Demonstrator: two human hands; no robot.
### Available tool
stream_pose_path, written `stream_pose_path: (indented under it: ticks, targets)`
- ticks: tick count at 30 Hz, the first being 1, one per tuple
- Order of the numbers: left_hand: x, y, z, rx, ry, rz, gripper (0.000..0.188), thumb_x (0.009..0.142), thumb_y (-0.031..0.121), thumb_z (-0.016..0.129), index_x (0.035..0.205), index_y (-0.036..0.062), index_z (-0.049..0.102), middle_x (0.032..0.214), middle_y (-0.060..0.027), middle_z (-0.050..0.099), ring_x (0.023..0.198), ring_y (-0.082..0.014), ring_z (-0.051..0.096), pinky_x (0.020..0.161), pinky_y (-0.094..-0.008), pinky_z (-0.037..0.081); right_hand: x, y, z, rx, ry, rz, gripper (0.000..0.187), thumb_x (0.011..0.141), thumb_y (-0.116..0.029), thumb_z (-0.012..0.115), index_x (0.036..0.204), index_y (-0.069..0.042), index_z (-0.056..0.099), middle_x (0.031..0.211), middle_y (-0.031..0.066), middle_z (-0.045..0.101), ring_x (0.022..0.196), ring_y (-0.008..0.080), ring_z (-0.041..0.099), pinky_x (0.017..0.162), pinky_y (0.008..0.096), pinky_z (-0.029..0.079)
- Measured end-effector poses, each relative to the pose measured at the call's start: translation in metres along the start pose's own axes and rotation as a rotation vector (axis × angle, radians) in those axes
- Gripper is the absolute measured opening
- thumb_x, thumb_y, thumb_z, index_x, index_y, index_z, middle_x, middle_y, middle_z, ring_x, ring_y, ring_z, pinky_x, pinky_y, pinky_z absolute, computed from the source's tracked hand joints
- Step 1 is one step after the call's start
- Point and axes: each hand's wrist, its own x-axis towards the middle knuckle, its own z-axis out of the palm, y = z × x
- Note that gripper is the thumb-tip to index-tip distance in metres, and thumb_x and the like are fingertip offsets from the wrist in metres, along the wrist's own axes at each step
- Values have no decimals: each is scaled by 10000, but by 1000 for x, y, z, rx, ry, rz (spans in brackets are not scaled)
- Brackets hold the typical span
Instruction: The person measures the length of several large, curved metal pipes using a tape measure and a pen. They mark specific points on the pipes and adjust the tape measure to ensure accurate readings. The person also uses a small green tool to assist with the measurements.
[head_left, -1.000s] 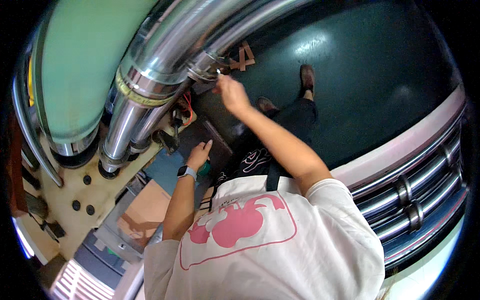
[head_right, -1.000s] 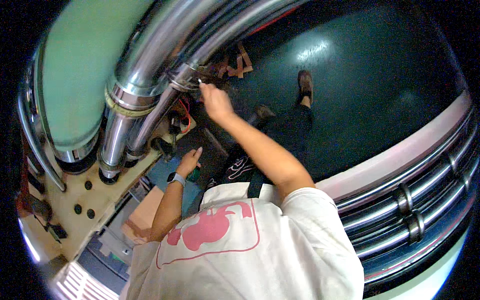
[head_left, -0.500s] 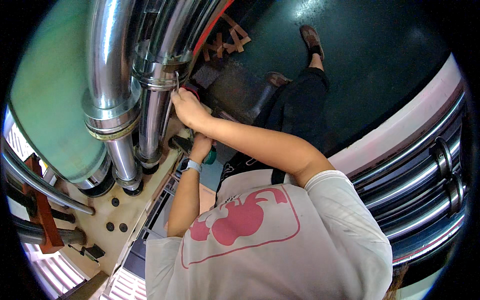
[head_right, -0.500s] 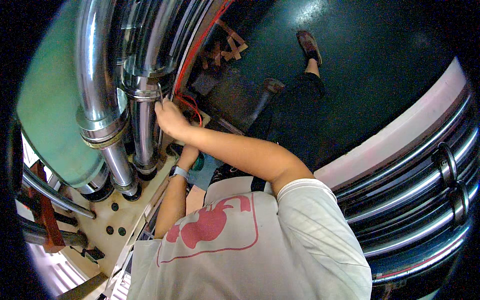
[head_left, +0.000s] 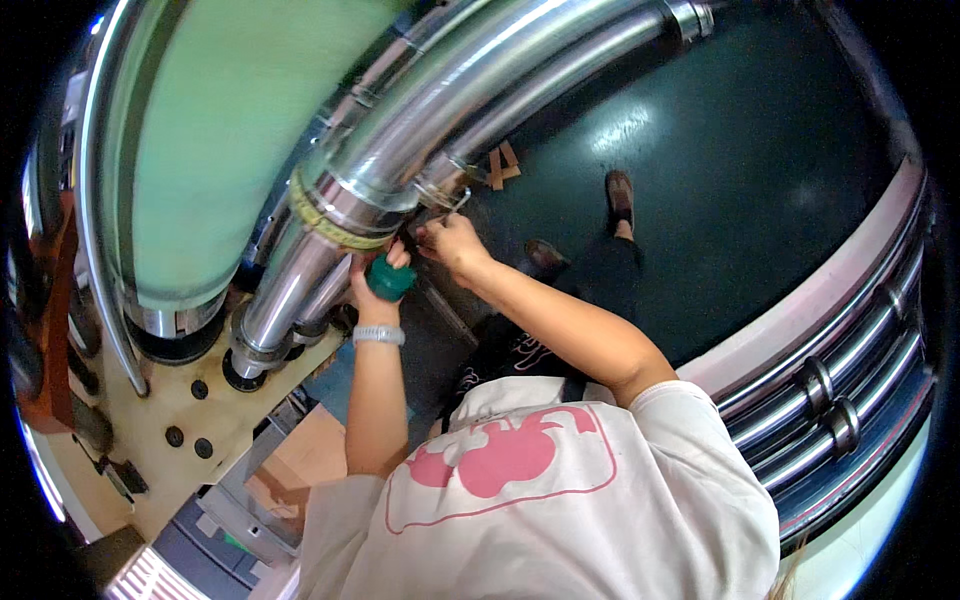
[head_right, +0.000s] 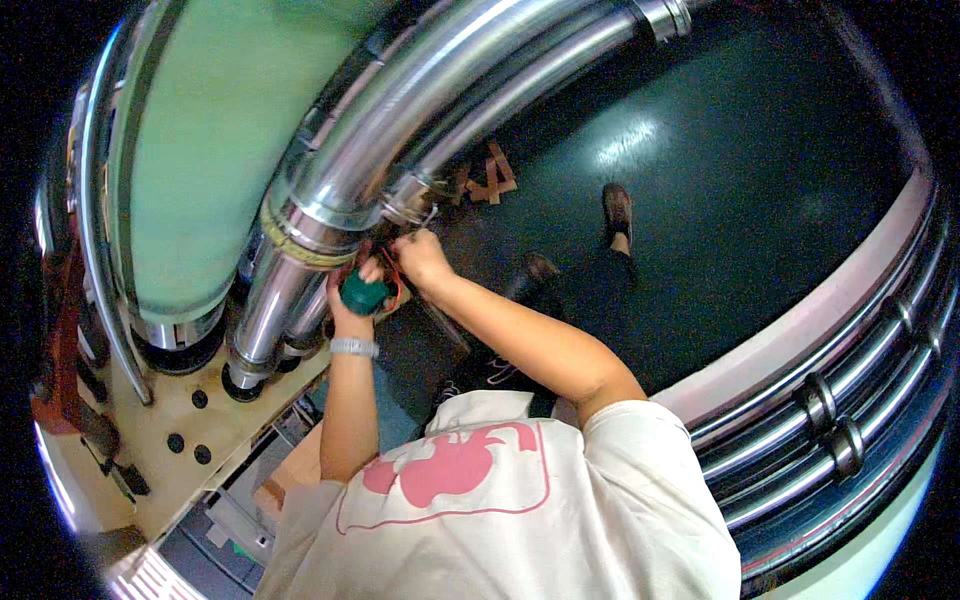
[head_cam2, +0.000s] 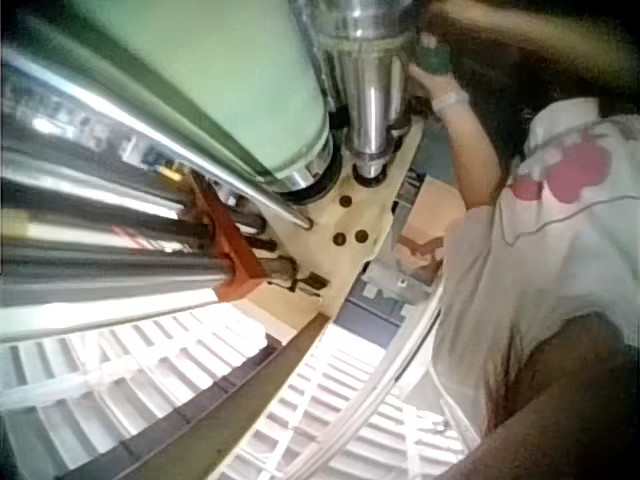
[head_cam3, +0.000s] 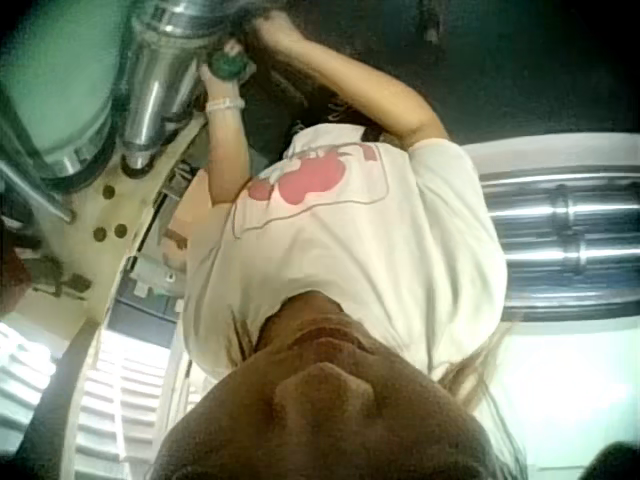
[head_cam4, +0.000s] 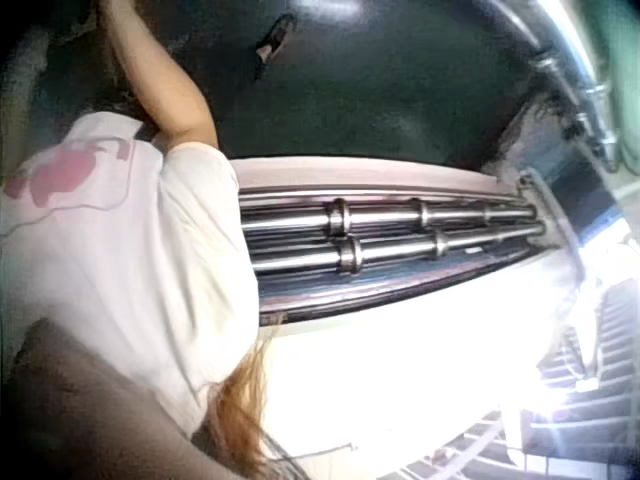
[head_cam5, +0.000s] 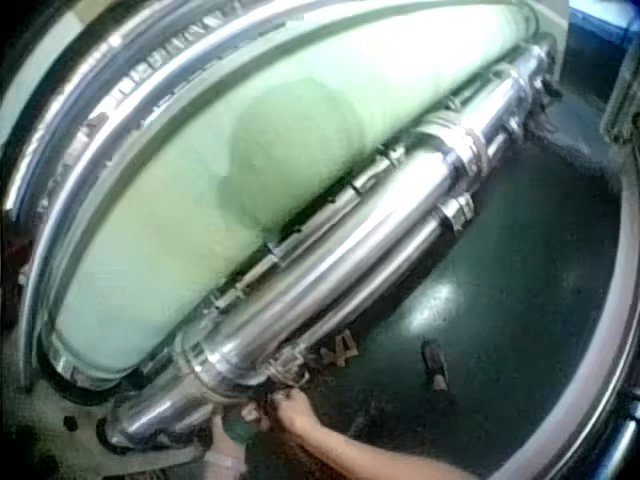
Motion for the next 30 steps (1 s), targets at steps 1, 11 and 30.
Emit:
stream_pose_path:
  ticks: [1, 11, 30]
  targets:
    - [8, -2, 4, -139, -19, 48, 417, 755, 313, 600, 1004, -8, 506, 1024, -112, 534, 700, -211, 432, 565, -296, 356, -3, 2, -2, 75, -19, 37, 158, 878, -140, 447, 925, 4, 493, 872, 91, 567, 802, 193, 569, 723, 329, 486]
    - [45, 12, -29, 127, 134, 112, 638, 676, 484, 650, 1137, 84, 466, 1138, -67, 499, 879, -251, 453, 630, -380, 407, -15, -18, -16, 1, -62, 74, 302, 921, -223, 411, 920, 56, 526, 840, 156, 610, 761, 224, 629, 652, 324, 526]
    - [56, 6, -42, 120, 301, 263, 629, 764, 469, 572, 1208, 46, 436, 1235, -125, 461, 1075, -336, 455, 857, -536, 415, -38, -72, -123, -1549, -42, -706, 136, 825, -172, 484, 878, -54, 528, 825, 161, 568, 785, 353, 561, 659, 441, 453]
